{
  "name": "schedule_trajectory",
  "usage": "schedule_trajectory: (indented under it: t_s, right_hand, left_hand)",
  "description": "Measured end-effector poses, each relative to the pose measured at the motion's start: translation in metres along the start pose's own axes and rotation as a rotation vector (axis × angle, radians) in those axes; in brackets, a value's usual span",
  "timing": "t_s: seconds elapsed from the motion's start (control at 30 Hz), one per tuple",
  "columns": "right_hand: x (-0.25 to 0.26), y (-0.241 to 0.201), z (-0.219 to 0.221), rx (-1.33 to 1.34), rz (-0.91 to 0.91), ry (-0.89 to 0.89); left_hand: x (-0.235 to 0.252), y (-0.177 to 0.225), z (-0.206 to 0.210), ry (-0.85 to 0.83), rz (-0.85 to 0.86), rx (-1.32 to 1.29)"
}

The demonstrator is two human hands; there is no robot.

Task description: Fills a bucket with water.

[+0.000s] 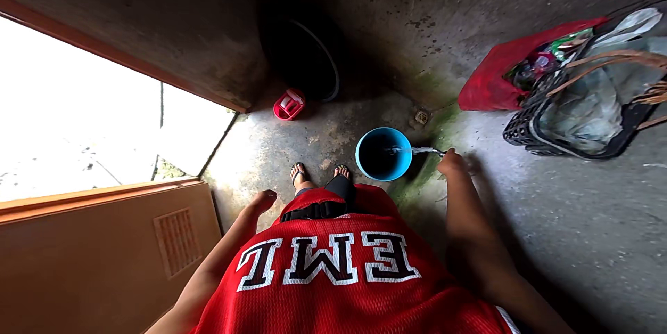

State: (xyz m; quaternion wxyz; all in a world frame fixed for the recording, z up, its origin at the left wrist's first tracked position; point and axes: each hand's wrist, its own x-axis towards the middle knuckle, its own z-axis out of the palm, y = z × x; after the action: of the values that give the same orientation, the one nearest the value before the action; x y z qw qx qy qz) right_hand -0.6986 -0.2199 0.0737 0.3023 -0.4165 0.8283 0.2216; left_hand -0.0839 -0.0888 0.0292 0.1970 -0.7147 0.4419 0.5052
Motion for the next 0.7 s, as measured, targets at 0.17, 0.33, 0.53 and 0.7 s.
schedule_trajectory:
  t_s: [0.17, 0.33, 0.53, 0.7]
  right_hand:
    - [0.002, 0.001, 0.000, 0.002, -0.005, -0.005]
    - [0.000, -0.001, -0.002, -0.010, -0.002, -0.007]
    - [0.000, 0.000, -0.002, -0.008, -0.006, -0.002]
    - [0.000, -0.001, -0.002, -0.013, -0.010, -0.004]
  left_hand:
    - [0.004, -0.001, 0.000, -0.013, -0.006, -0.005]
    - [0.006, -0.002, 0.000, -0.010, -0.001, -0.010]
    - [0.000, 0.005, -0.005, 0.000, 0.003, -0.011]
    - [-0.004, 0.010, -0.008, -0.002, 0.010, -0.013]
